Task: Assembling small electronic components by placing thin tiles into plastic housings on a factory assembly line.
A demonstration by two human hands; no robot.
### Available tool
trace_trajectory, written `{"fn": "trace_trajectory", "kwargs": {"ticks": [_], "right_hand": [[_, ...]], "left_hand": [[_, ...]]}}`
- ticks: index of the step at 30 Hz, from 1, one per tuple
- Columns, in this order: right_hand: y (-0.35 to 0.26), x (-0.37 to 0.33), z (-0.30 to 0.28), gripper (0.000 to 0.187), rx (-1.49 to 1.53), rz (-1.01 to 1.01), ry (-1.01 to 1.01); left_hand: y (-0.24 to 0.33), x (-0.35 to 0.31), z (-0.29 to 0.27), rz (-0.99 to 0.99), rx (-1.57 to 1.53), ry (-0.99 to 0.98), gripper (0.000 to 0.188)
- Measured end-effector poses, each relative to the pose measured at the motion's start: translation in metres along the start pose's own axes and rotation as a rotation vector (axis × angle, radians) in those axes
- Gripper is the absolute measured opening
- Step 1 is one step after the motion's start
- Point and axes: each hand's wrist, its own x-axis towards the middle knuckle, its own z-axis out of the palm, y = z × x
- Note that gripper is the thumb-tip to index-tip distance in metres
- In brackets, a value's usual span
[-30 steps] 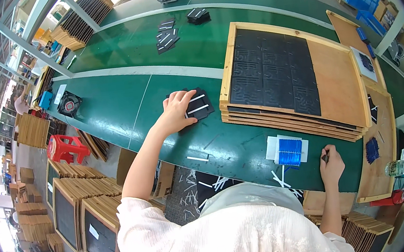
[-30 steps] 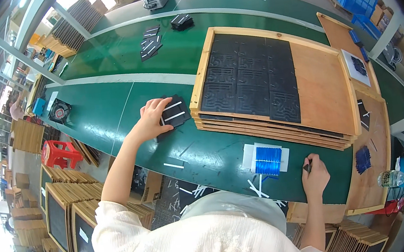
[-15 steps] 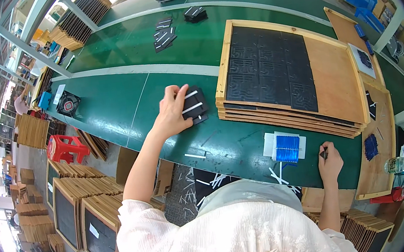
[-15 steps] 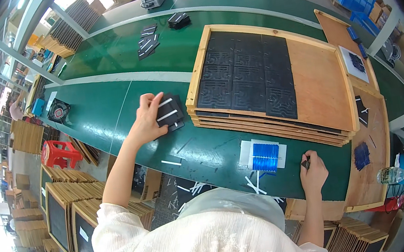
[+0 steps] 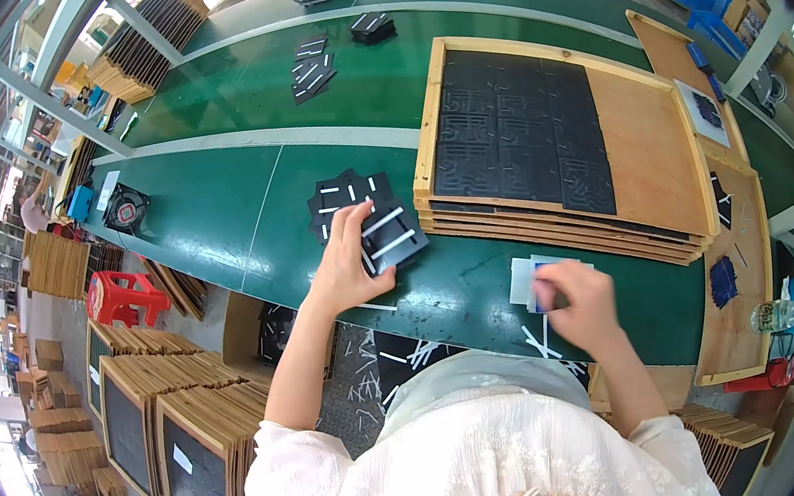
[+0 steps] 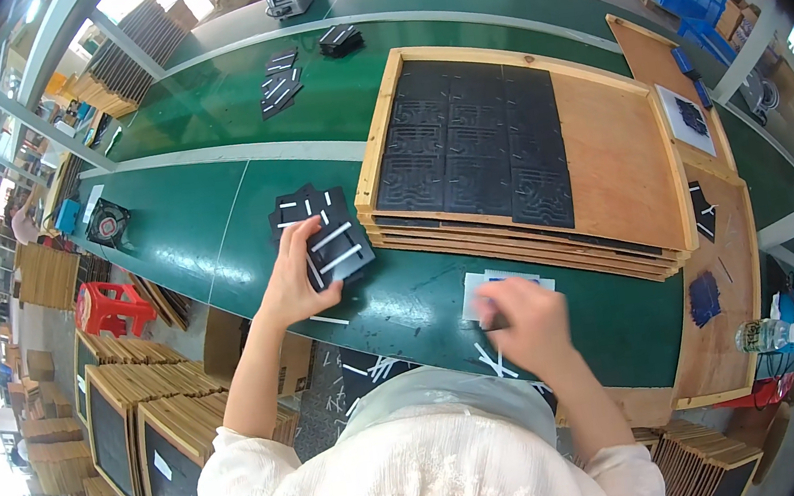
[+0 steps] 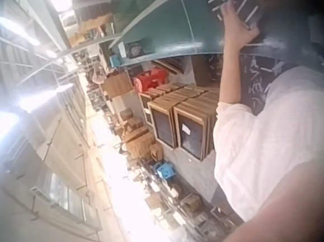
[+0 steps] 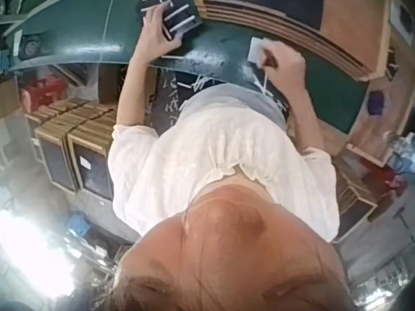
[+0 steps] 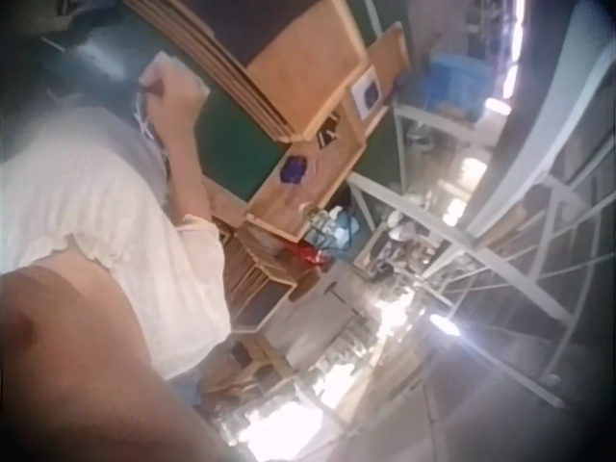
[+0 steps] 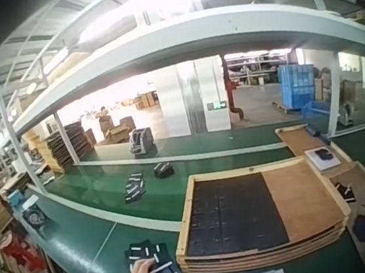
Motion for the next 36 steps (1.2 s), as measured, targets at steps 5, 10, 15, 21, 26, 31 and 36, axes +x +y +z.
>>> {"fn": "trace_trajectory", "kwargs": {"ticks": [5, 10, 15, 21, 26, 31, 36], "right_hand": [[-0.030, 0.042, 0.063, 0.025, -0.145, -0.317, -0.139], [-0.031, 0.052, 0.080, 0.013, -0.298, -0.547, -0.144], [-0.020, 0.061, 0.072, 0.011, -0.252, -0.539, -0.069], [-0.013, 0.064, 0.058, 0.016, -0.083, -0.347, 0.027], [-0.015, 0.052, 0.048, 0.020, -0.073, -0.399, 0.145], [-0.026, 0.032, 0.030, 0.023, -0.198, -0.597, 0.106], [-0.024, 0.021, 0.016, 0.021, -0.186, -0.540, -0.035]], "left_hand": [[0.025, -0.007, -0.002, 0.042, -0.056, -0.099, 0.090], [0.030, -0.019, -0.009, 0.054, -0.108, -0.126, 0.098], [0.011, -0.025, -0.001, 0.021, -0.122, -0.085, 0.099], [-0.025, -0.030, 0.009, -0.080, -0.059, -0.023, 0.084], [0.017, -0.030, 0.026, -0.370, -0.905, 0.206, 0.054], [0.085, -0.031, 0.059, -0.498, -1.868, -0.176, 0.079], [0.101, -0.018, 0.068, -0.428, -1.890, -0.220, 0.086]]}}
